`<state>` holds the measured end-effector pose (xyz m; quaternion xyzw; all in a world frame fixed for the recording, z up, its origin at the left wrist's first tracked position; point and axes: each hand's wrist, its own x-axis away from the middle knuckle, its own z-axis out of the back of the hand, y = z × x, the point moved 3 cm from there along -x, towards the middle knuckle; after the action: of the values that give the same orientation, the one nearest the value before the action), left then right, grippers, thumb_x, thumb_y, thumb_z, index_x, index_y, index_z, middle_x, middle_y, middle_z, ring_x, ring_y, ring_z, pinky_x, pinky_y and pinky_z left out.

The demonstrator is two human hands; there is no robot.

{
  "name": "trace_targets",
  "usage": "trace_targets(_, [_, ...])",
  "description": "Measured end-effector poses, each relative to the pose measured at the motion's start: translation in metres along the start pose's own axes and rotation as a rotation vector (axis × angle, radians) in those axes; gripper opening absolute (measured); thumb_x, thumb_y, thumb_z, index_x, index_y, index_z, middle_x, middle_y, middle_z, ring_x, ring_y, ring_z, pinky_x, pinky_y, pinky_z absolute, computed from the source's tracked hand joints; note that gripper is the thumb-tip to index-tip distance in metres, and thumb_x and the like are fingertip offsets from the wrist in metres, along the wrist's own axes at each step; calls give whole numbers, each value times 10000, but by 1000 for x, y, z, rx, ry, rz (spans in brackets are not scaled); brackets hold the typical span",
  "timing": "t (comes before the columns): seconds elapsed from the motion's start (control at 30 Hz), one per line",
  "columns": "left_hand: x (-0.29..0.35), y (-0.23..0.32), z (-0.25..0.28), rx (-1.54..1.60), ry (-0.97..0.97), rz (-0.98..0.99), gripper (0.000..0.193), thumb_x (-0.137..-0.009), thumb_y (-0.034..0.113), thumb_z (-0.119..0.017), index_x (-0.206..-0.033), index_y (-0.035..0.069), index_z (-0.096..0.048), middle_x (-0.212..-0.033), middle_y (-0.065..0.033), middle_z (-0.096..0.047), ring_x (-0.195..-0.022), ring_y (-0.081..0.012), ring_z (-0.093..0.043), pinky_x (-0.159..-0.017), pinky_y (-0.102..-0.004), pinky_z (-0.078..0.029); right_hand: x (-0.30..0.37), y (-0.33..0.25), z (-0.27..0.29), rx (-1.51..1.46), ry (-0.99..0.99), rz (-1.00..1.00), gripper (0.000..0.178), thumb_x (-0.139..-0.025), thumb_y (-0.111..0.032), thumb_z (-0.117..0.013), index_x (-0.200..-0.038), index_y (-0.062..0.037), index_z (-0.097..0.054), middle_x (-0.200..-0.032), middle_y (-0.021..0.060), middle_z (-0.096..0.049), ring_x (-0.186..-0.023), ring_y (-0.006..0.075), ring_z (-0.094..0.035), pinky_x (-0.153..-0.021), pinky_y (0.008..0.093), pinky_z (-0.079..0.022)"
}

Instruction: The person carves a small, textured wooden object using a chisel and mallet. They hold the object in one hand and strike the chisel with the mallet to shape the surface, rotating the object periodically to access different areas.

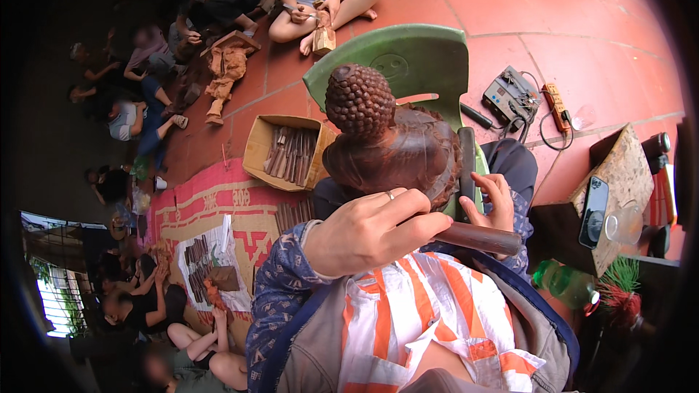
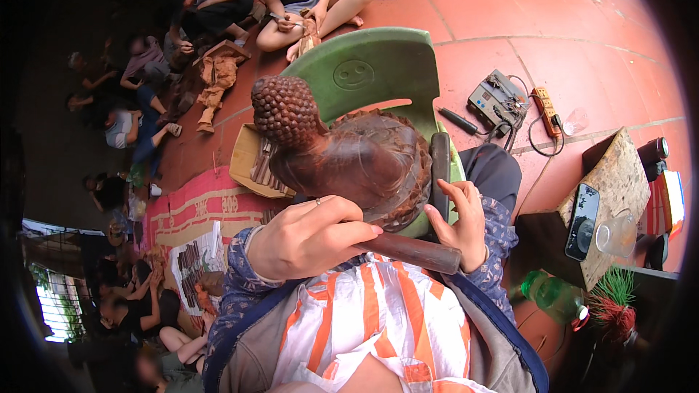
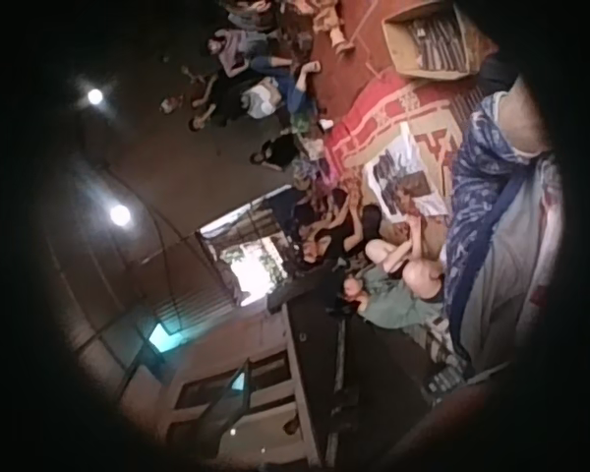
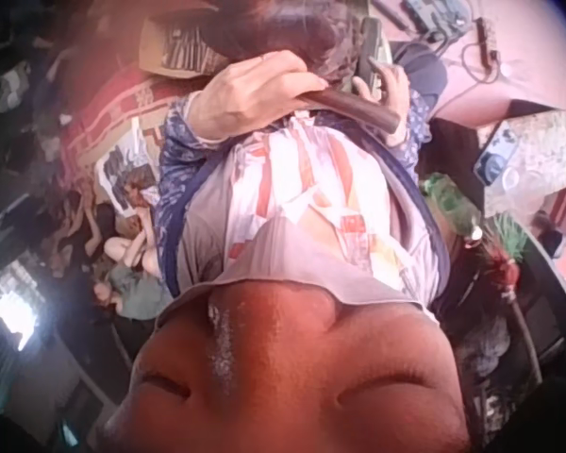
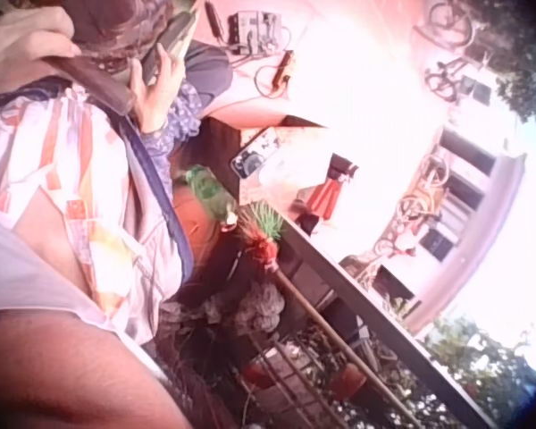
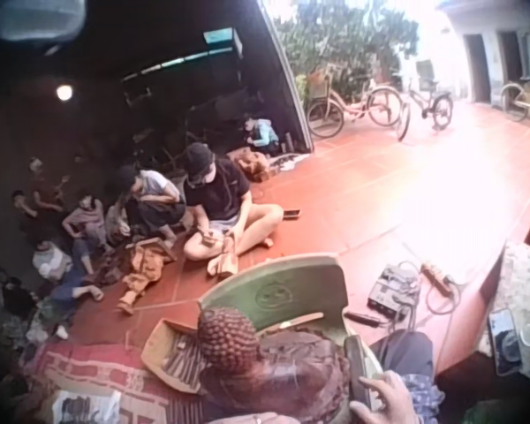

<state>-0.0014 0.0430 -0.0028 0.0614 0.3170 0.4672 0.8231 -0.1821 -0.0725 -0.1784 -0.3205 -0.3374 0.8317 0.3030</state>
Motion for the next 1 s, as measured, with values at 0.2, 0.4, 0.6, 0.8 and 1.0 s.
trace_targets(0.2, [-5,12,-16,83,81,-22,482,-675,-18,-771,-1100,-9,-543,-943,-143,-597,-744,-263,-645,-639,-323,-547,-37,-95,33,-914,27,588,718,-764,-474,-772,-1231,36,-576,-1060,178,-548,-744,174,-604,-686,260,-503])
trace_targets(0.4, [17,3,24,180,170,344,197,-814,59,-711,-990,-28,-692,-818,-115,-655,-703,-191,-628,-587,-273,-493,-72,-102,62,-890,-41,644,539,-809,-482,-713,-937,41,-679,-832,172,-664,-702,231,-661,-618,297,-539])
trace_targets(0.6, [30,-5,38,264,204,472,118,-824,73,-720,-912,-5,-718,-738,-68,-636,-606,-114,-529,-535,-234,-377,-94,-112,55,-1018,-94,643,489,-782,-396,-774,-944,49,-656,-866,174,-658,-752,239,-659,-659,312,-532])
trace_targets(0.8, [16,1,33,224,338,493,221,-806,99,-760,-979,-18,-689,-759,-68,-609,-673,-99,-529,-568,-211,-382,-115,-133,38,-966,-315,578,159,-756,-10,-778,-848,27,-654,-827,142,-698,-745,221,-681,-655,305,-540])
trace_targets(1.0, [9,-32,39,-157,793,470,756,-645,226,-901,-1245,27,-486,-1169,-137,-528,-920,-185,-589,-753,-272,-473,-132,-97,30,-1285,42,346,81,-905,-53,-615,-904,15,-570,-915,200,-669,-892,250,-662,-840,387,-525])
